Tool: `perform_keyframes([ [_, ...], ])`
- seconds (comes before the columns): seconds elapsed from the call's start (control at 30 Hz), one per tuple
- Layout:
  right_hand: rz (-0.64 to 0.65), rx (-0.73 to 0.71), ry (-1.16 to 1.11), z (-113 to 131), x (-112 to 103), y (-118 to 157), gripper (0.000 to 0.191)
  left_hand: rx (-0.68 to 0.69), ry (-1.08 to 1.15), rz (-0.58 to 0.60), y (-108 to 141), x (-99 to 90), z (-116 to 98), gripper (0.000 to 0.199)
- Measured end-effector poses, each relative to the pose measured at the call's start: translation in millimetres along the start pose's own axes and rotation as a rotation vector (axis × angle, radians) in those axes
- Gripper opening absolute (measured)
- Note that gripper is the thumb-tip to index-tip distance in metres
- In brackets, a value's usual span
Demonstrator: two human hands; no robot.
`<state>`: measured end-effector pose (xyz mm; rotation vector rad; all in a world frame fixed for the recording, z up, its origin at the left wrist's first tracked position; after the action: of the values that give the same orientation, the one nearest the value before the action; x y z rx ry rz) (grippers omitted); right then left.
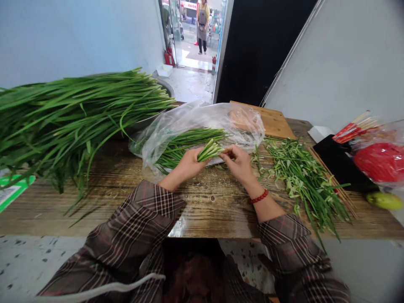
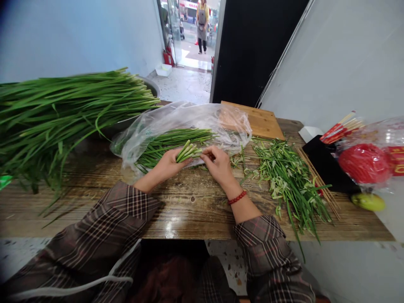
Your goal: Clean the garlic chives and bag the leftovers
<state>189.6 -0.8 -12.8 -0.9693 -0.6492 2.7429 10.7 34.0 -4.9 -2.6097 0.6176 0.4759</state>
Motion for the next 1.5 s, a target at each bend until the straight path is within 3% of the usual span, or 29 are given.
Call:
perform_keyframes([
  [0.2, -0.098, 0.042, 0.046, -3.8, 2.7, 0.4, 0.017, 0.007, -0.067, 0.045, 1.0, 1.8, -1.2, 0.014],
  [0.37, -0.228, 0.22, 0.016, -21.1, -13.6, -2.2, 0.022, 0.017, -0.067, -0.02, 1.3, -0.1, -1.1, 0.013],
  [0.47, -0.16, 0.194, -0.063, -17.0, -13.3, -2.7, 0.027, 0.024, -0.049, -0.067, 0.8, -1.8, -1.3, 0.015],
  [0.63, -0.021, 0.033, -0.108, 4.4, -1.3, 0.9, 0.018, -0.003, -0.111, 0.021, 3.8, 2.1, -5.4, 0.016],
  [0.77, 0.026, 0.082, -0.231, 4.2, -1.7, 1.8, 0.022, -0.006, -0.208, 0.142, 7.4, 6.3, -11.0, 0.016],
  [0.83, -0.003, 0.167, -0.317, -3.1, -5.4, 0.8, 0.03, 0.037, -0.232, 0.145, 6.6, 4.5, -13.4, 0.017],
  [0.9, -0.083, 0.256, -0.375, -13.9, -9.9, 0.1, 0.035, 0.11, -0.217, 0.074, 3.9, -2.0, -16.3, 0.017],
  [0.97, -0.148, 0.304, -0.349, -25.0, -13.2, -0.3, 0.036, 0.147, -0.151, -0.095, 0.8, -13.4, -18.5, 0.017],
  [1.1, -0.152, 0.26, -0.123, -39.4, -13.9, -4.0, 0.032, 0.035, 0.142, -0.457, -0.8, -35.5, -16.2, 0.015],
  [1.2, -0.117, 0.142, 0.084, -41.7, -11.2, -16.3, 0.028, -0.046, 0.435, -0.506, -0.8, -37.7, -11.5, 0.017],
  [1.27, -0.054, 0.031, 0.227, -39.9, -6.2, -30.0, 0.027, -0.079, 0.499, -0.513, -0.7, -36.3, -8.5, 0.016],
  [1.37, 0.079, -0.096, 0.446, -37.2, 6.8, -52.7, 0.026, -0.068, 0.392, -0.571, -0.6, -36.2, -5.9, 0.015],
  [1.5, 0.193, -0.086, 0.746, -38.8, 25.0, -73.3, 0.029, -0.015, 0.299, -0.588, -1.3, -36.7, -5.2, 0.014],
])
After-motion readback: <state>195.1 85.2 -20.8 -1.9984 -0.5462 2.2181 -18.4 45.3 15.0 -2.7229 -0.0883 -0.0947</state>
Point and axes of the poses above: each hand's wrist, its own y-axis away from the middle knuckle, its own x-axis out of the palm, z = x × y, the point moved 3 cm from there along -y, towards the middle knuckle, and after that the axes turned 13 degrees about y, right-handed, at the moved point
